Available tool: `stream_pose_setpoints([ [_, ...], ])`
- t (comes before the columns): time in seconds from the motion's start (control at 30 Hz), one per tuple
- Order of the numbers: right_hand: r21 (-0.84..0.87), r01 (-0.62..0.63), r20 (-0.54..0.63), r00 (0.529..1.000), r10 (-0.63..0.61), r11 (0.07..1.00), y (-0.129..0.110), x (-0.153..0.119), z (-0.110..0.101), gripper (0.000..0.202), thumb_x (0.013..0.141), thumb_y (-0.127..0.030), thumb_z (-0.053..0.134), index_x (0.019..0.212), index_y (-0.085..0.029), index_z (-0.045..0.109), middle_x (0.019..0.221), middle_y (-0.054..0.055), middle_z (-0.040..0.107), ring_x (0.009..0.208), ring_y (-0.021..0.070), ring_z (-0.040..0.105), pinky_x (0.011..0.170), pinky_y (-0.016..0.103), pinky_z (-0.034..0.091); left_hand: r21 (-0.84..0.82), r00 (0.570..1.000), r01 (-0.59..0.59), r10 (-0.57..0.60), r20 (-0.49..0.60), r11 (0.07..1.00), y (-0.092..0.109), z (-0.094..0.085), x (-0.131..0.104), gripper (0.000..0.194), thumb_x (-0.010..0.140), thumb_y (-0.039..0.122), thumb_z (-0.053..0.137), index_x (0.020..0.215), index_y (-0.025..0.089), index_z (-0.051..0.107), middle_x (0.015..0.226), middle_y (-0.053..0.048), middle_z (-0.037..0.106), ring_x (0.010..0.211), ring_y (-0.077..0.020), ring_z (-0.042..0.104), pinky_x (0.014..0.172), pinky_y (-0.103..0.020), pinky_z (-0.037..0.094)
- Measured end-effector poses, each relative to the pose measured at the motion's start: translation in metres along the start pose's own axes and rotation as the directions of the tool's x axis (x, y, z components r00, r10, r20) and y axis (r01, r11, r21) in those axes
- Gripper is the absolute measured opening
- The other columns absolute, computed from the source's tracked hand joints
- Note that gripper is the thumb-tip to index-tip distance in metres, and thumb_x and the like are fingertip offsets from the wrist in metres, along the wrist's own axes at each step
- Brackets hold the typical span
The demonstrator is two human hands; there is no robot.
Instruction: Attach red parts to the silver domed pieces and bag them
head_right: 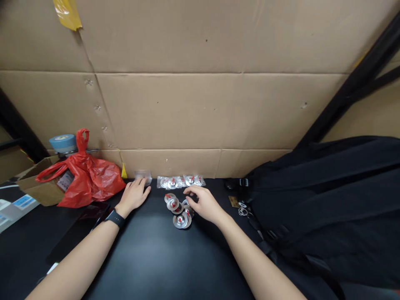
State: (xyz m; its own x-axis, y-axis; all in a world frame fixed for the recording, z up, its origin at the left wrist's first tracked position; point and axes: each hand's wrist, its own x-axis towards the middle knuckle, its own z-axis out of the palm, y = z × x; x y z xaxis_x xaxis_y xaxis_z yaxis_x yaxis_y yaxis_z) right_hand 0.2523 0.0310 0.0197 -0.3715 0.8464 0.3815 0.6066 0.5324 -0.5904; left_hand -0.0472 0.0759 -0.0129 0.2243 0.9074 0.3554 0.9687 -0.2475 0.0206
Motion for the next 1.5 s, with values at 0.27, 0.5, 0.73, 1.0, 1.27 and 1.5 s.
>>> stream_pose_setpoints([
  [0.27, -0.473, 0.125, 0.293, 0.956, 0.022, 0.872, 0.002, 0.068, 0.036, 0.052, 0.08, -0.017, 0.063, 0.132, -0.02, 0.058, 0.137, 0.013, 0.057, 0.126, 0.0318, 0.048, 0.101, 0.046, 0.034, -0.033, 0.996, -0.007, 0.004, -0.093, 0.999, 0.0, 0.001, -0.009, 0.026, 0.091, 0.029, 0.05, 0.108, 0.015, 0.065, 0.142, -0.015, 0.052, 0.134, -0.0307, 0.043, 0.105, -0.046, 0.037],
  [0.5, -0.634, 0.114, 0.273, 0.958, 0.083, 0.765, -0.012, 0.084, 0.053, 0.043, 0.083, -0.013, 0.053, 0.125, -0.018, 0.059, 0.117, 0.013, 0.068, 0.112, 0.0283, 0.057, 0.092, 0.038, 0.032, -0.043, 0.988, 0.03, -0.036, -0.15, 0.999, -0.001, 0.008, -0.011, 0.029, 0.088, 0.029, 0.053, 0.11, 0.016, 0.065, 0.144, -0.016, 0.049, 0.139, -0.0327, 0.036, 0.107, -0.049, 0.033],
  [0.73, -0.62, 0.06, 0.144, 0.989, 0.038, 0.783, -0.004, 0.087, 0.06, 0.028, 0.095, -0.019, 0.043, 0.114, -0.019, 0.064, 0.108, 0.012, 0.072, 0.106, 0.0259, 0.061, 0.091, 0.035, 0.037, -0.116, 0.988, 0.065, -0.08, -0.132, 0.991, -0.002, 0.005, -0.011, 0.039, 0.087, 0.023, 0.052, 0.125, 0.017, 0.055, 0.129, -0.015, 0.058, 0.123, -0.0301, 0.049, 0.1, -0.046, 0.035],
  [1.0, -0.149, 0.013, -0.163, 0.986, -0.037, 0.989, -0.005, 0.085, 0.046, 0.03, 0.095, -0.032, 0.047, 0.113, -0.018, 0.066, 0.112, 0.011, 0.073, 0.104, 0.0261, 0.066, 0.094, 0.04, 0.048, -0.084, 0.983, 0.097, -0.109, -0.146, 0.992, 0.001, -0.006, -0.015, 0.027, 0.089, 0.022, 0.052, 0.115, 0.019, 0.059, 0.113, -0.012, 0.062, 0.107, -0.0278, 0.056, 0.092, -0.042, 0.037],
  [1.27, 0.598, -0.224, -0.07, 0.942, 0.329, 0.769, -0.032, 0.047, 0.016, 0.045, 0.076, -0.052, 0.072, 0.102, -0.016, 0.066, 0.1, 0.011, 0.075, 0.081, 0.0217, 0.07, 0.064, 0.029, 0.051, -0.027, 0.977, 0.102, -0.105, -0.183, 0.994, 0.009, -0.018, -0.018, 0.025, 0.098, 0.029, 0.041, 0.101, 0.019, 0.064, 0.105, -0.011, 0.064, 0.103, -0.0269, 0.057, 0.088, -0.042, 0.037],
  [1.5, 0.65, -0.254, -0.039, 0.93, 0.365, 0.716, -0.021, 0.005, 0.001, 0.047, 0.064, -0.052, 0.083, 0.082, -0.018, 0.056, 0.079, 0.004, 0.071, 0.069, 0.0168, 0.065, 0.061, 0.026, 0.048, -0.117, 0.983, 0.054, -0.073, -0.166, 0.992, 0.022, -0.021, -0.023, 0.02, 0.096, 0.025, 0.043, 0.1, 0.021, 0.063, 0.103, -0.009, 0.07, 0.1, -0.0256, 0.06, 0.087, -0.042, 0.034],
])
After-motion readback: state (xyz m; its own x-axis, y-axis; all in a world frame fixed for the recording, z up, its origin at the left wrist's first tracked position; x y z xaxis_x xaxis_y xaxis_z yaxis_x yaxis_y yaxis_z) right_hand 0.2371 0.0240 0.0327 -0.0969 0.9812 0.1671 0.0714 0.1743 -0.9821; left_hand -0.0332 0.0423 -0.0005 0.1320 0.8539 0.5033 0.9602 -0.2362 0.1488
